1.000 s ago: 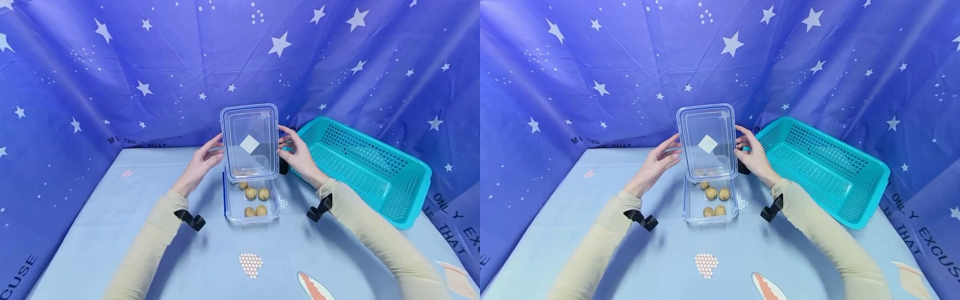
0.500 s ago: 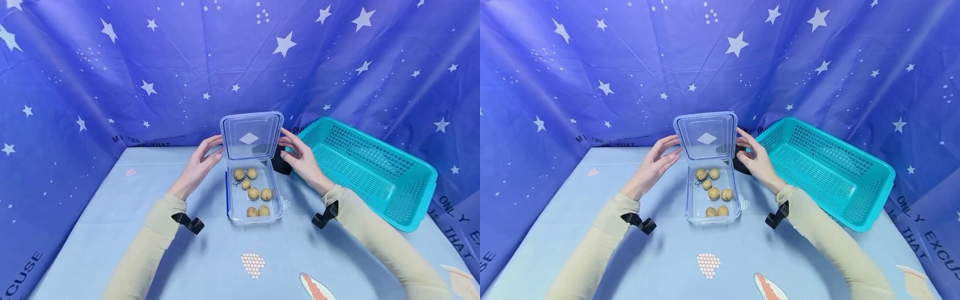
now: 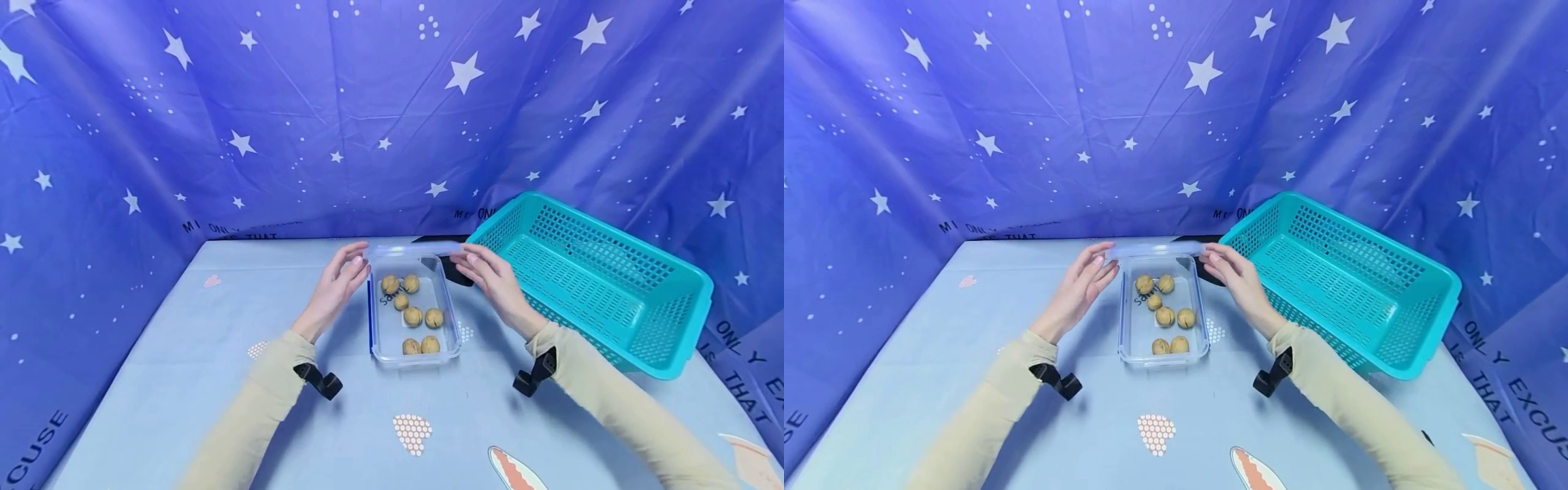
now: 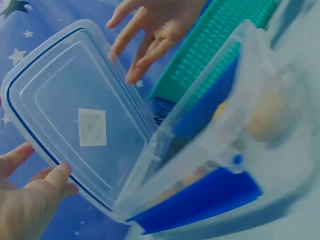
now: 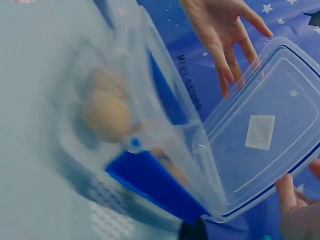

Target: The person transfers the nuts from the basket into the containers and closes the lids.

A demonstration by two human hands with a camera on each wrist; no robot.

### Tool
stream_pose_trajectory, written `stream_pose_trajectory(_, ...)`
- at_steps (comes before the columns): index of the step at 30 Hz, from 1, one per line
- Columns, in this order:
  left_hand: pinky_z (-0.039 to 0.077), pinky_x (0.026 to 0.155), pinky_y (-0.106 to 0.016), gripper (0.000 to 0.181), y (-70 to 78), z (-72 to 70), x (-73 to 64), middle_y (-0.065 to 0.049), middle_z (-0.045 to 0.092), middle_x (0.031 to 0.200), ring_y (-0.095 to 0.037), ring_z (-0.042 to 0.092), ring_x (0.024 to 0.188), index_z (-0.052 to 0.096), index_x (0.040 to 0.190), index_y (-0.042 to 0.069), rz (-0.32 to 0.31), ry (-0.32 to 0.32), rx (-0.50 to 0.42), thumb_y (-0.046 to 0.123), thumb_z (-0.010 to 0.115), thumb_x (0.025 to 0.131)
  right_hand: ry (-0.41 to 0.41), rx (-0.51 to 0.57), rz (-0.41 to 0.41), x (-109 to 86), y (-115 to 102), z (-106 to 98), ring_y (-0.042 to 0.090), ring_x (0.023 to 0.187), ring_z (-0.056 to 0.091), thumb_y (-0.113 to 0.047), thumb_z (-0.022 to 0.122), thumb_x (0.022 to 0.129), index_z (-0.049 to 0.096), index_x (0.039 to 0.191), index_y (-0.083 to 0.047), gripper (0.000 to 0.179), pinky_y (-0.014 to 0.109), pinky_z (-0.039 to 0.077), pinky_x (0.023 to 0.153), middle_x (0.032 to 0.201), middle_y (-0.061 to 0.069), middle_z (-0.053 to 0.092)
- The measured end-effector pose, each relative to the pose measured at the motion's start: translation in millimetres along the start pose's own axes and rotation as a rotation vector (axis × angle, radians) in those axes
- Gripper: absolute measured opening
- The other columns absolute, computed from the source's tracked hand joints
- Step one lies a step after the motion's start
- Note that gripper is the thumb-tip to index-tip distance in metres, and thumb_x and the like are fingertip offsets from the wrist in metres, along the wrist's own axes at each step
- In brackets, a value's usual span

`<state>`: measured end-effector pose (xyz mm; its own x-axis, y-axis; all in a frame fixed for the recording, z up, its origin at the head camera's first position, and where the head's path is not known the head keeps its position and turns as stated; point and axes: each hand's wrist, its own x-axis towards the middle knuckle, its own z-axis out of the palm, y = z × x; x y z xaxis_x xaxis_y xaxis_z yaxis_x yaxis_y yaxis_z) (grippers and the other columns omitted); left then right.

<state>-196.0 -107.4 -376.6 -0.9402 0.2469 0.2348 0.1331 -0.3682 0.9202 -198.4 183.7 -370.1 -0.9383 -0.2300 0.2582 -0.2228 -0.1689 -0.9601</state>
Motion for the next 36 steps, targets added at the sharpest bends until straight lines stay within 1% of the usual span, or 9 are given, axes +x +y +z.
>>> stream_pose_trajectory(3,0.032,0.11,-0.035,0.044,-11.5,-0.1,-4.0,-0.034,0.03,0.139,-0.041,0.031,0.136,0.032,0.138,-0.014,-0.011,0.027,0.02,0.011,0.04,0.103,0.023,-0.017,0.103,-4.7,6,0,0.026,0.123,0.051,-0.027,0.048,0.103,0.04,0.137,0.014,0.055,0.034,0.04,0.104,0.135,0.027,0.048)
stream_pose_trajectory(6,0.034,0.109,-0.035,0.043,-22.3,-0.8,-8.7,-0.031,0.036,0.139,-0.039,0.035,0.134,0.037,0.137,-0.012,-0.019,0.05,0.135,0.009,0.046,0.101,0.04,-0.04,0.198,-7.4,13,-1,0.028,0.127,0.047,-0.029,0.05,0.102,0.037,0.141,0.012,0.057,0.034,0.037,0.107,0.14,0.03,0.041)
stream_pose_trajectory(9,0.035,0.108,-0.035,0.047,-31.4,-0.9,-13.2,-0.024,0.039,0.141,-0.037,0.036,0.134,0.04,0.138,-0.007,-0.044,0.06,0.223,0.002,0.056,0.095,0.046,-0.122,0.275,-8.0,20,-3,0.026,0.126,0.048,-0.025,0.055,0.1,0.036,0.144,0.008,0.058,0.037,0.035,0.108,0.14,0.028,0.043)
stream_pose_trajectory(10,0.034,0.109,-0.035,0.05,-33.6,-0.7,-14.6,-0.022,0.037,0.143,-0.036,0.035,0.135,0.04,0.139,-0.006,-0.052,0.057,0.239,0.0,0.057,0.093,0.047,-0.159,0.296,-7.9,22,-3,0.024,0.123,0.049,-0.024,0.056,0.099,0.036,0.144,0.006,0.058,0.036,0.036,0.108,0.138,0.027,0.045)
stream_pose_trajectory(11,0.032,0.11,-0.034,0.053,-35.6,-0.6,-15.8,-0.022,0.034,0.146,-0.036,0.032,0.137,0.039,0.14,-0.005,-0.063,0.051,0.219,-0.003,0.058,0.091,0.043,-0.199,0.309,-7.9,24,-3,0.022,0.12,0.05,-0.022,0.058,0.098,0.037,0.145,0.006,0.058,0.034,0.037,0.106,0.136,0.026,0.047)
stream_pose_trajectory(14,0.03,0.11,-0.032,0.059,-40.2,-0.6,-19.1,-0.021,0.025,0.153,-0.033,0.027,0.14,0.035,0.143,-0.004,-0.104,0.044,0.19,-0.006,0.058,0.089,0.033,-0.285,0.334,-7.5,29,-1,0.019,0.111,0.053,-0.016,0.062,0.094,0.037,0.144,0.007,0.061,0.027,0.041,0.1,0.129,0.024,0.052)
stream_pose_trajectory(19,0.029,0.11,-0.027,0.062,-44.2,-1.6,-22.5,-0.02,0.018,0.156,-0.032,0.023,0.141,0.034,0.145,-0.005,-0.149,0.035,0.207,-0.009,0.058,0.088,0.016,-0.325,0.37,-7.1,36,1,0.023,0.108,0.054,-0.011,0.065,0.09,0.035,0.145,0.008,0.065,0.023,0.043,0.093,0.126,0.026,0.052)
stream_pose_trajectory(28,0.027,0.112,-0.031,0.063,-42.0,3.3,-24.1,-0.022,0.019,0.156,-0.034,0.024,0.141,0.036,0.144,-0.007,-0.137,0.017,0.355,-0.013,0.06,0.086,-0.017,-0.363,0.381,-5.1,34,1,0.028,0.107,0.054,-0.008,0.065,0.089,0.034,0.146,0.006,0.067,0.027,0.045,0.09,0.129,0.027,0.049)
stream_pose_trajectory(36,0.025,0.113,-0.037,0.063,-41.5,2.7,-29.8,-0.023,0.013,0.157,-0.037,0.02,0.141,0.04,0.142,-0.005,-0.154,-0.001,0.371,-0.015,0.061,0.084,-0.046,-0.385,0.376,-4.5,35,2,0.021,0.095,0.054,-0.002,0.063,0.087,0.033,0.146,0.007,0.067,0.021,0.047,0.08,0.132,0.027,0.046)
